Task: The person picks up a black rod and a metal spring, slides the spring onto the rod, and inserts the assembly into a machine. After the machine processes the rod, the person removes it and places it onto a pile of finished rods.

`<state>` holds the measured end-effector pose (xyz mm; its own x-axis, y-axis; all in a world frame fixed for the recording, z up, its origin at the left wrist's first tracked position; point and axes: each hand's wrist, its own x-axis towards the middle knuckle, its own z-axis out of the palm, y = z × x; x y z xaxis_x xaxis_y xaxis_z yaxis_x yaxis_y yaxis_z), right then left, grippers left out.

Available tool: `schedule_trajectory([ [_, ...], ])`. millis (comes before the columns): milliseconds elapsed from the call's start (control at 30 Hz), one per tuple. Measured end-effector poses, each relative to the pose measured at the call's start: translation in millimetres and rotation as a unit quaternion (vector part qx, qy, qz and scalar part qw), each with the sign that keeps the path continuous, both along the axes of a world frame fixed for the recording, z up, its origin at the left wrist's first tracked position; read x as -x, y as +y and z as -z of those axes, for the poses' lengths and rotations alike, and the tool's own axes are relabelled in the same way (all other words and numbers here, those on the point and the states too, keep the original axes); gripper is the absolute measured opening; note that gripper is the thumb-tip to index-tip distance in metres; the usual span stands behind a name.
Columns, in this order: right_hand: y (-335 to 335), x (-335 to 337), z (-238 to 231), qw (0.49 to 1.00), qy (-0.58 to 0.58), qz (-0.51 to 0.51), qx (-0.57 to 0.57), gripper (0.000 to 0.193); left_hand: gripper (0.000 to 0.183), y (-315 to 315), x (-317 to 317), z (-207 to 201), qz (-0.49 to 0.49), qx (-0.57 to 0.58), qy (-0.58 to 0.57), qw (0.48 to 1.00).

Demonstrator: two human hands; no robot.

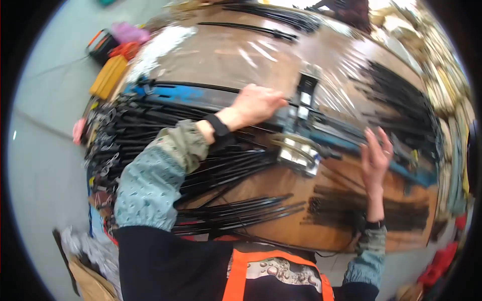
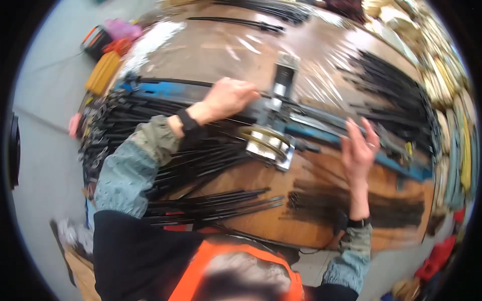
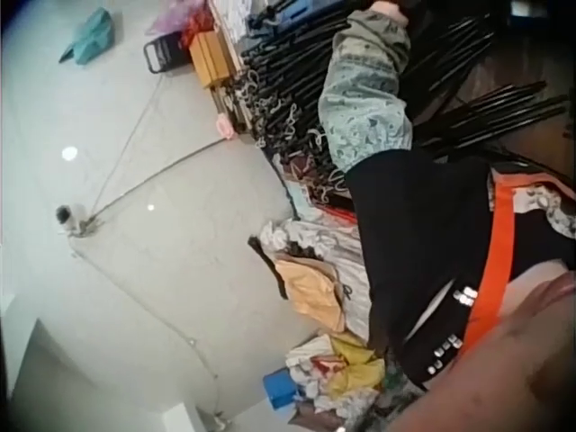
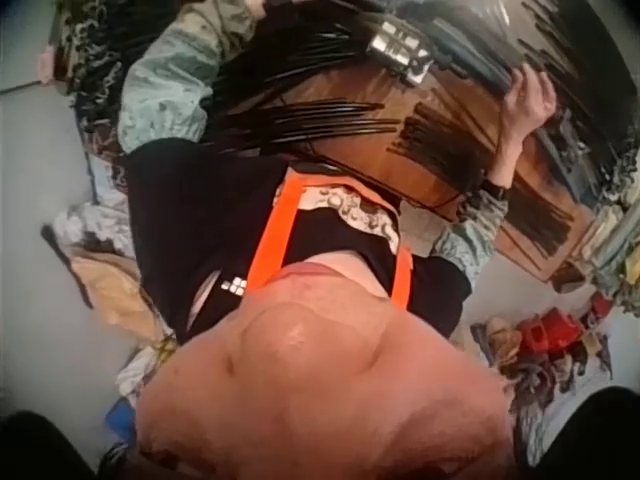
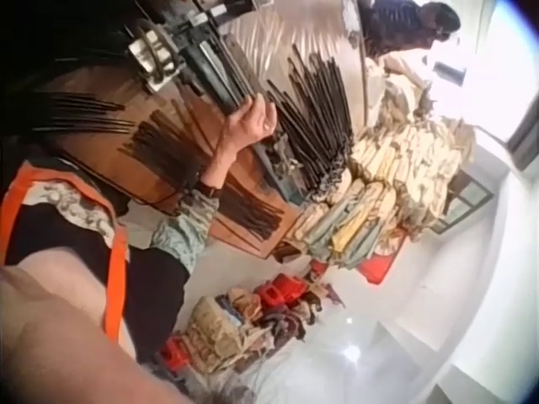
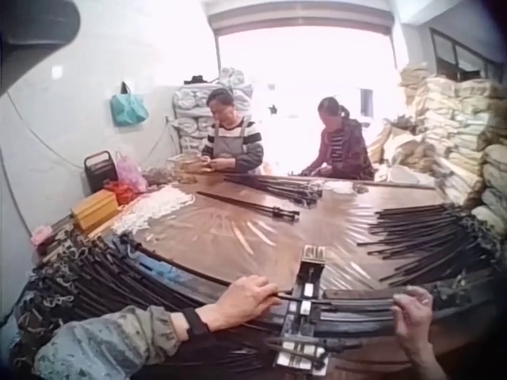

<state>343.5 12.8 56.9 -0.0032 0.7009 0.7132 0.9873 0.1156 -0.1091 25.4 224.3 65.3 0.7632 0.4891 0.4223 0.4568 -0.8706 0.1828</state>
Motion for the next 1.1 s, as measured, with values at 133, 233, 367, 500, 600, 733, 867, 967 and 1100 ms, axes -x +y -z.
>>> schedule_trajectory([
  [133, -18, 32, 10, 0.999, -0.001, -0.043, 0.012, 0.033, 0.017, -9, -6, -8, -0.044, 0.017, -0.001, 0.999],
  [233, -22, 40, 14, 0.996, 0.069, -0.058, 0.027, 0.029, 0.018, -7, -8, -6, -0.032, 0.032, -0.002, 0.999],
  [367, -17, 54, 26, 0.967, 0.194, -0.124, 0.107, 0.025, 0.018, -9, -10, -9, -0.042, 0.030, 0.027, 0.998],
  [500, -20, 55, 33, 0.931, 0.301, -0.138, 0.154, 0.024, 0.018, -8, -12, -6, -0.034, 0.027, 0.017, 0.999],
  [600, -3, 54, 25, 0.912, 0.347, -0.134, 0.172, 0.023, 0.017, -11, -7, -3, -0.027, -0.054, 0.004, 0.998],
  [733, -16, 57, 51, 0.954, 0.139, -0.062, 0.258, 0.021, 0.012, 2, -19, 2, 0.041, -0.127, -0.009, 0.991],
  [867, -16, 62, 68, 0.968, -0.003, -0.080, 0.239, 0.022, 0.009, 53, 21, 2, 0.067, -0.239, -0.051, 0.967],
  [967, -19, 74, 72, 0.965, 0.054, -0.098, 0.237, 0.022, 0.009, 46, 49, -1, 0.012, -0.310, -0.043, 0.950],
  [1100, -26, 79, 57, 0.929, 0.185, -0.071, 0.311, 0.021, 0.014, -56, 70, -9, -0.037, -0.189, 0.070, 0.979],
])
